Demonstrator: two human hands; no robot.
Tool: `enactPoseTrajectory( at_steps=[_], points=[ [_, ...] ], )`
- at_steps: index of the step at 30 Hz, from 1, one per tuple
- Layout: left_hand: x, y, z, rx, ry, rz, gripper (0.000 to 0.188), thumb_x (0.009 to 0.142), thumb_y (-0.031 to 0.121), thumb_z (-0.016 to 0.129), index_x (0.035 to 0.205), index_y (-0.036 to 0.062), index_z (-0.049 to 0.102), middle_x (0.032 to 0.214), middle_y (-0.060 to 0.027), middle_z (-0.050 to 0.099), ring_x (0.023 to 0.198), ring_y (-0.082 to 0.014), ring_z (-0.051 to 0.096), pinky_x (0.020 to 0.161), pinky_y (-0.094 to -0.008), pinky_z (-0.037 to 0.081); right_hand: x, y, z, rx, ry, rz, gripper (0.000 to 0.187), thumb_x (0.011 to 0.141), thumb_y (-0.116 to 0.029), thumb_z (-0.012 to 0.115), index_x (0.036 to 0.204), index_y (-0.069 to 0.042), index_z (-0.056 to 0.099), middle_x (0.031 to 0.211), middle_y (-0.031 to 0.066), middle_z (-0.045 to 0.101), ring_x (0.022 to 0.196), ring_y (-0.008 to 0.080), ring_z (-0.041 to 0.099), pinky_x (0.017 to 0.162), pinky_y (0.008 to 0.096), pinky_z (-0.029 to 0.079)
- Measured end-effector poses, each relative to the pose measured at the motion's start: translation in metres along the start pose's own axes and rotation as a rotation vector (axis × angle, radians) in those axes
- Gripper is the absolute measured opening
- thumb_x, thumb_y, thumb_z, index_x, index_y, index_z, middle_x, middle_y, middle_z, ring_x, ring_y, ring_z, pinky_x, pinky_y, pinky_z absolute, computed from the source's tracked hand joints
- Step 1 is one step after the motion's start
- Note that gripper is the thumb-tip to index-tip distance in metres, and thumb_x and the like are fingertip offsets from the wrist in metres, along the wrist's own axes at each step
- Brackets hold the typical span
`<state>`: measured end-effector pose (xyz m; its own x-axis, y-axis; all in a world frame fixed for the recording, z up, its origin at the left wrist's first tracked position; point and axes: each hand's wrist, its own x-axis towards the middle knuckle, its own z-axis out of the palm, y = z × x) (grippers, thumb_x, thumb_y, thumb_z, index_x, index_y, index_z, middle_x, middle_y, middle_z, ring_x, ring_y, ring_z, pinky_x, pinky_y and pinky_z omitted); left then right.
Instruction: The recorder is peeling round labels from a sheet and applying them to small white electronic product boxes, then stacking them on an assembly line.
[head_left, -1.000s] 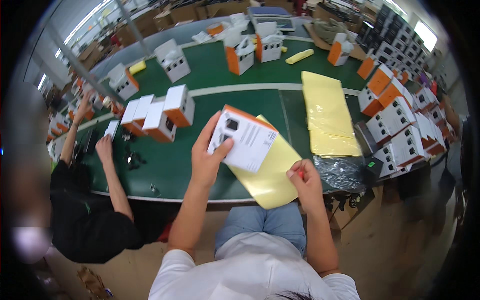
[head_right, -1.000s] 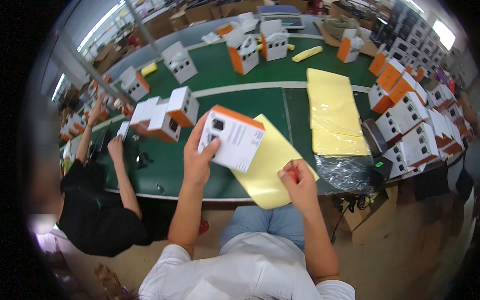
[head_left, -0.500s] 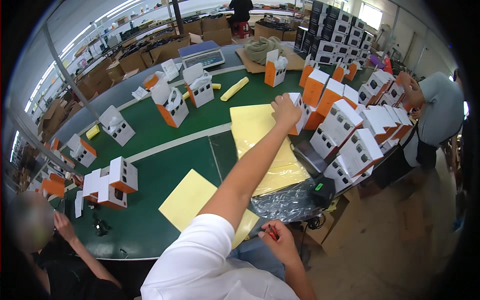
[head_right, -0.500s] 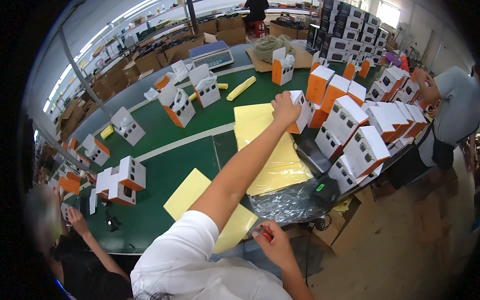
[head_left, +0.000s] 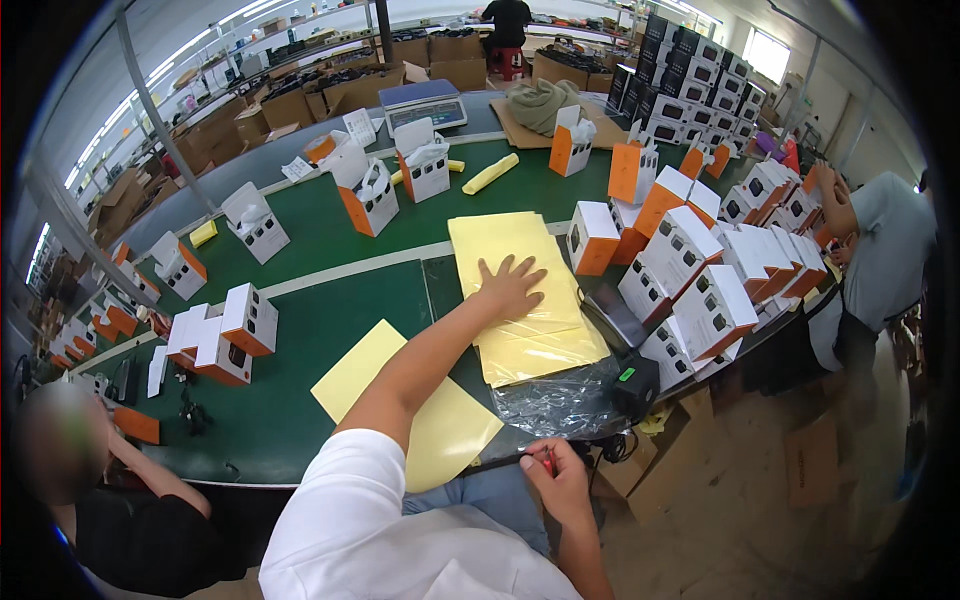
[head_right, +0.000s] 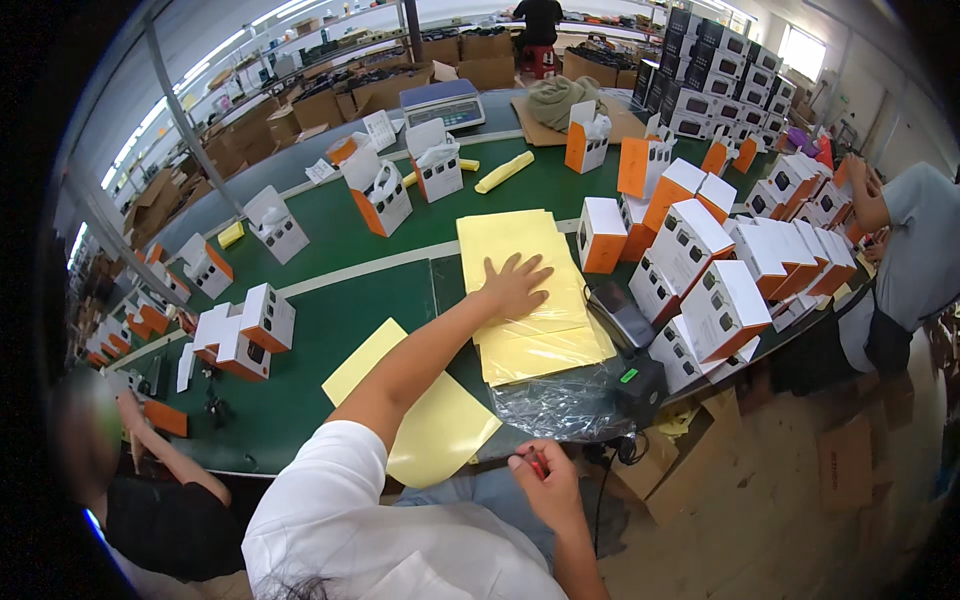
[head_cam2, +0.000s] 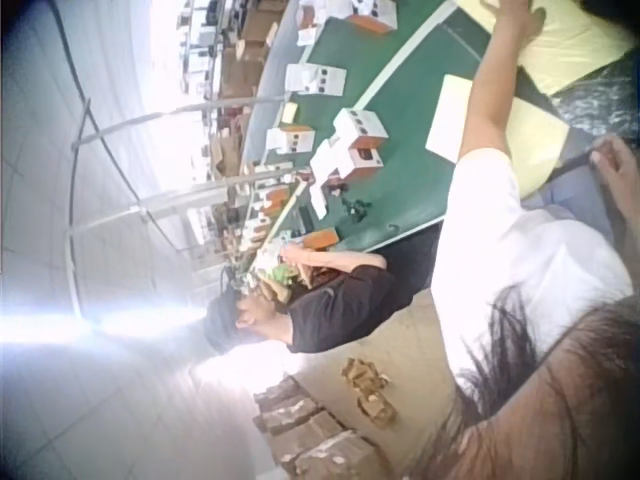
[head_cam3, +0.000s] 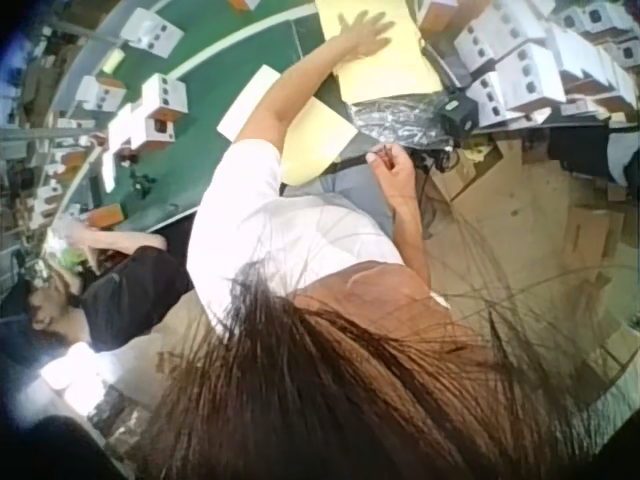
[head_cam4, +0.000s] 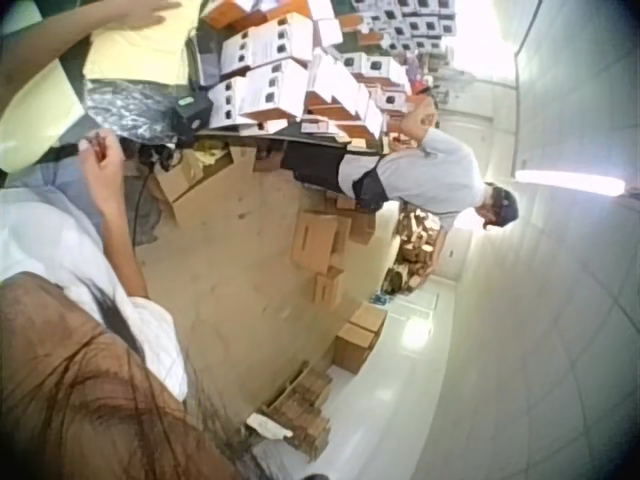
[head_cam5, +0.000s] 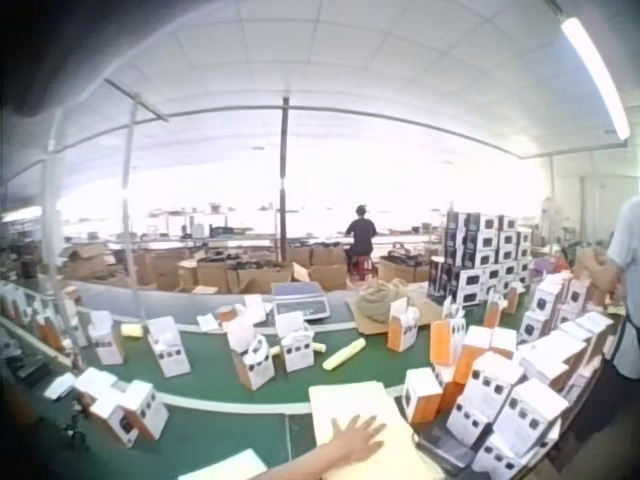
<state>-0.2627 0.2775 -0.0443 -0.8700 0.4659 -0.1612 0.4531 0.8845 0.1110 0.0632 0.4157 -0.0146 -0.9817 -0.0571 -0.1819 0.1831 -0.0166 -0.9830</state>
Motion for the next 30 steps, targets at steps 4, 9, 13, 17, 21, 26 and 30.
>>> enactPoseTrajectory(
  at_steps=[4,9,13,17,21,26,30],
  points=[
    [-0.032,-0.006,0.001,-0.044,-0.051,-0.133,0.064,0.105,0.055,0.037,0.163,0.0311,0.028,0.173,-0.0011,0.015,0.158,-0.0361,0.013,0.114,-0.0828,0.01,0.004,0.001,0.004,0.092,0.073,-0.067,0.014,0.094,0.0,0.069,0.106,-0.003,0.063,0.088,-0.0049,0.06,0.077,0.0009,0.052,0.069,0.0181,0.042],
    [-0.053,-0.021,-0.004,-0.162,0.099,-0.128,0.063,0.103,0.052,0.045,0.159,0.0243,0.036,0.167,-0.005,0.028,0.154,-0.0361,0.023,0.117,-0.0753,0.018,0.003,0.008,0.015,0.097,0.088,-0.111,0.012,0.094,-0.006,0.072,0.103,-0.004,0.066,0.081,-0.0066,0.06,0.071,0.0003,0.049,0.063,0.0183,0.041],
    [-0.054,-0.048,-0.014,-0.396,0.421,-0.138,0.048,0.098,0.042,0.063,0.135,0.0119,0.063,0.14,-0.0111,0.062,0.132,-0.0312,0.056,0.109,-0.0492,0.045,0.005,0.013,0.02,0.097,0.103,-0.108,0.011,0.094,-0.006,0.072,0.102,-0.004,0.066,0.081,-0.0065,0.06,0.071,0.0002,0.049,0.063,0.0181,0.041],
    [-0.001,-0.069,-0.035,-0.591,0.53,-0.101,0.034,0.094,0.035,0.068,0.113,0.0082,0.074,0.116,-0.0102,0.073,0.099,-0.0255,0.072,0.087,-0.039,0.056,0.011,0.018,0.022,0.059,0.065,-0.028,0.014,0.093,-0.006,0.074,0.105,-0.004,0.067,0.082,-0.0061,0.061,0.071,0.0005,0.05,0.064,0.0181,0.041],
    [0.122,-0.065,-0.053,-0.778,0.465,-0.036,0.043,0.093,0.041,0.069,0.117,0.0056,0.073,0.107,-0.0138,0.075,0.098,-0.0261,0.072,0.087,-0.0384,0.056,0.013,0.023,0.011,0.145,0.022,-0.025,0.019,0.092,-0.004,0.075,0.109,-0.002,0.068,0.088,-0.0045,0.063,0.076,0.0016,0.051,0.067,0.0184,0.042],
    [0.281,-0.039,-0.054,-0.842,0.272,-0.287,0.121,0.072,0.079,0.072,0.155,-0.0025,0.038,0.155,-0.0297,0.043,0.142,-0.0427,0.047,0.114,-0.0452,0.042,0.014,0.034,-0.014,0.057,0.189,0.038,0.017,0.093,-0.007,0.074,0.109,-0.004,0.07,0.078,-0.0059,0.051,0.067,0.0024,0.041,0.06,0.0202,0.035],
    [0.332,-0.031,-0.046,-0.648,0.036,-0.153,0.14,0.057,0.077,0.084,0.159,0.0006,0.026,0.156,-0.0297,0.04,0.139,-0.045,0.049,0.117,-0.0473,0.039,0.023,0.048,-0.034,0.12,0.3,0.09,0.018,0.088,-0.002,0.076,0.103,-0.002,0.068,0.078,-0.006,0.053,0.065,0.0027,0.039,0.058,0.0192,0.033]
  ],
)
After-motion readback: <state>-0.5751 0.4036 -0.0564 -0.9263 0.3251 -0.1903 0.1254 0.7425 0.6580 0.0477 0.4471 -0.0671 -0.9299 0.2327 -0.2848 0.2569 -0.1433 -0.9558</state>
